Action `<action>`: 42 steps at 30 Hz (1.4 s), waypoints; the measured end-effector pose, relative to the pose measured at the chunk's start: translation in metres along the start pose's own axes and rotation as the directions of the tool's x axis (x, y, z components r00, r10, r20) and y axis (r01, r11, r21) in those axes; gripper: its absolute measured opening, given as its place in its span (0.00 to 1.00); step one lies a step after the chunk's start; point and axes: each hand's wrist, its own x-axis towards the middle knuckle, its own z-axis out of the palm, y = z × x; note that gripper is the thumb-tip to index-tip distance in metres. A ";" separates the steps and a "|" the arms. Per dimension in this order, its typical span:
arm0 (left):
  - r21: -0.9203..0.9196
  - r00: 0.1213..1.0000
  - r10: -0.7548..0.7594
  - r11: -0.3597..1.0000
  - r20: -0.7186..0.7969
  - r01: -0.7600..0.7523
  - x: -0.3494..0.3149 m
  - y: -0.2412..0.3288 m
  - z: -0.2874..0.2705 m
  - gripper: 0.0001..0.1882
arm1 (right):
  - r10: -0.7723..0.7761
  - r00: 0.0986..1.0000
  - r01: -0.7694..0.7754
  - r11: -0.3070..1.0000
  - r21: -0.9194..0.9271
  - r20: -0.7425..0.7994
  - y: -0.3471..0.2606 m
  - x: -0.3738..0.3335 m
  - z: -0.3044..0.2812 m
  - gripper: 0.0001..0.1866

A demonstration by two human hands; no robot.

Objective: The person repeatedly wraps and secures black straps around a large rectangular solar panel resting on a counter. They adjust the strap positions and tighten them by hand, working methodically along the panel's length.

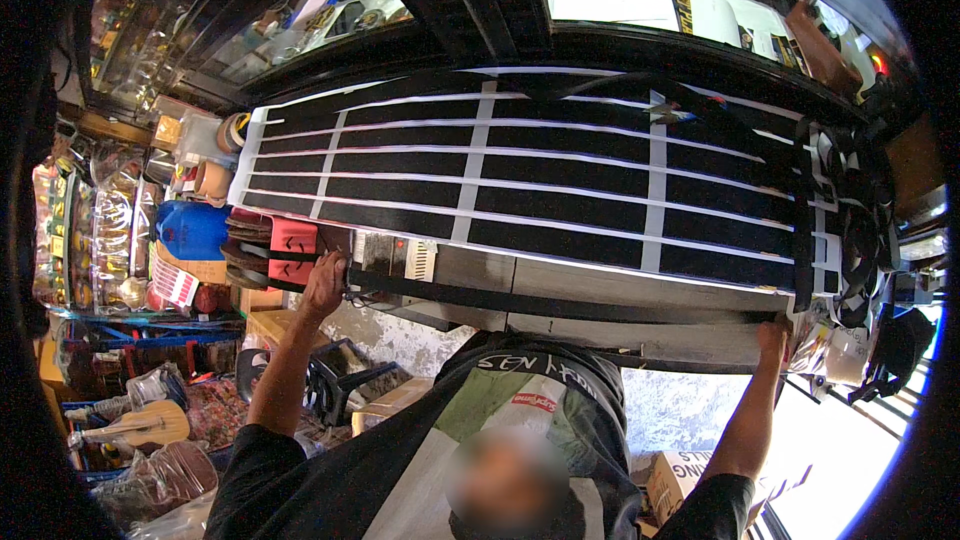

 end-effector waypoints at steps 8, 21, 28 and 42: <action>-0.010 0.999 -0.013 1.000 0.044 0.013 0.000 -0.006 0.002 0.17 | -0.174 0.979 0.165 0.982 -0.088 -0.104 0.023 0.019 0.045 0.23; 0.030 1.000 0.011 0.999 0.014 -0.011 -0.004 -0.013 0.011 0.17 | -0.296 0.942 0.215 0.894 -0.394 -0.158 0.039 0.035 0.082 0.14; -0.025 0.999 -0.040 0.999 0.020 0.041 -0.005 -0.009 0.010 0.19 | -0.214 0.958 0.185 0.969 -0.162 -0.191 0.029 0.023 0.056 0.13; -0.032 0.998 -0.064 0.997 0.004 0.064 -0.007 -0.011 0.013 0.19 | -0.156 0.981 0.133 0.973 -0.188 -0.114 0.037 0.032 0.077 0.14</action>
